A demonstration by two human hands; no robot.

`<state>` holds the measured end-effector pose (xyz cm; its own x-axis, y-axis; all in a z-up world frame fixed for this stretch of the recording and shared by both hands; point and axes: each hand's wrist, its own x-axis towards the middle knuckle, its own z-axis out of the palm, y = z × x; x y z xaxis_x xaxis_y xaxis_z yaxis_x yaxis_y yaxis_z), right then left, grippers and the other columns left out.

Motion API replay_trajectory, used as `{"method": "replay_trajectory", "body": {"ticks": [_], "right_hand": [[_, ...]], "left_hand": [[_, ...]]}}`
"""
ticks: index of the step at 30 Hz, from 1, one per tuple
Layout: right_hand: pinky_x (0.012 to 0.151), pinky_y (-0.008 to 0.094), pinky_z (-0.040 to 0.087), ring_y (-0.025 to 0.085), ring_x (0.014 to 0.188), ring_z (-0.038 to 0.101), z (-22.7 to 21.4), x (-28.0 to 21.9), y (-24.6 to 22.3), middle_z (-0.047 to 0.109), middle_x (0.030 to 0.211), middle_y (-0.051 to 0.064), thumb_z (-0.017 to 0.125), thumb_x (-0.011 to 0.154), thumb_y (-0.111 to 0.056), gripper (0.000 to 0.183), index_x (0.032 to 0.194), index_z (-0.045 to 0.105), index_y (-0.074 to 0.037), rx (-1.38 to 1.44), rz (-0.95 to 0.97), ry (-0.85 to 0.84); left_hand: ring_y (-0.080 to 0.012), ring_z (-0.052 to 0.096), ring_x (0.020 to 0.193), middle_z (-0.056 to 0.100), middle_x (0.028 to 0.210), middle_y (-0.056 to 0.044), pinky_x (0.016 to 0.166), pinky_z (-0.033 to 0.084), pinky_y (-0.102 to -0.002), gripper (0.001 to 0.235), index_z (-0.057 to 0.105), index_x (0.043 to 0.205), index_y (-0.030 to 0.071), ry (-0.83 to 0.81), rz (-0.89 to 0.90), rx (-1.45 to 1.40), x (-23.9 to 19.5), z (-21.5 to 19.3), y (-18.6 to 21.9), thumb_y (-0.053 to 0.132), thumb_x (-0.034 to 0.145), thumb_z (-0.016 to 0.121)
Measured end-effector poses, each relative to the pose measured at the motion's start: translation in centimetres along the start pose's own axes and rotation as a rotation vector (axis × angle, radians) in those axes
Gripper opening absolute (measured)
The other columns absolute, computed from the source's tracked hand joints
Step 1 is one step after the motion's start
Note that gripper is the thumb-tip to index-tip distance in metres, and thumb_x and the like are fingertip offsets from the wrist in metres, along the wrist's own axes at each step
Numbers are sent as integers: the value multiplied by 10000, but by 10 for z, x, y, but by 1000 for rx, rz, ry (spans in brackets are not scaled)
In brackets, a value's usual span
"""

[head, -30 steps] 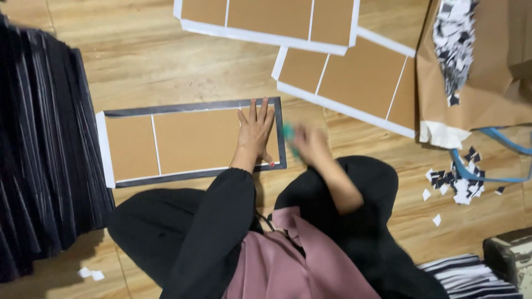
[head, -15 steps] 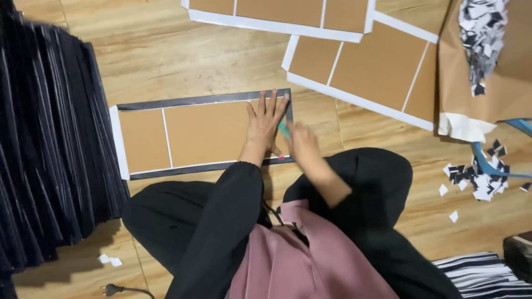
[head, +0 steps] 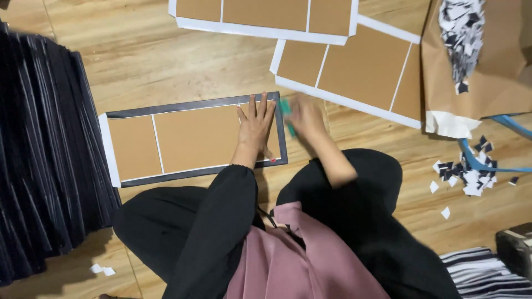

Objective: A person manually assembles cardboard packaging components by aligning them in a metal frame and smoothing the edges with a hand tool.

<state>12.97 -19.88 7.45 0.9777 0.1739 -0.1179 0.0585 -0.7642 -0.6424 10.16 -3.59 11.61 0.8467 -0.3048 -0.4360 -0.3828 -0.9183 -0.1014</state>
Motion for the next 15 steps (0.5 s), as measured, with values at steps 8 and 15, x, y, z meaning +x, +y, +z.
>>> {"method": "replay_trajectory", "body": {"ticks": [8,15], "right_hand": [[709,525,482,391,869,576,17,-24,-28,563,860,151,664,719,-47,307,1000,542,-61,-175,38,-67],[629,355,529,232,793,598,23,-118,-21,561,804,45,576,778,-127,212,987,592,-153,-430,-143,-178]], "left_hand": [[-345,155,1325,78,1474,-103,973,367,-527,1408,201,1391,140,108,-14,31,-8,13,5,651,221,794],[-354,122,1334,71,1487,-90,983,204,-678,1300,148,1405,170,117,-86,59,9,19,9,467,338,829]]}}
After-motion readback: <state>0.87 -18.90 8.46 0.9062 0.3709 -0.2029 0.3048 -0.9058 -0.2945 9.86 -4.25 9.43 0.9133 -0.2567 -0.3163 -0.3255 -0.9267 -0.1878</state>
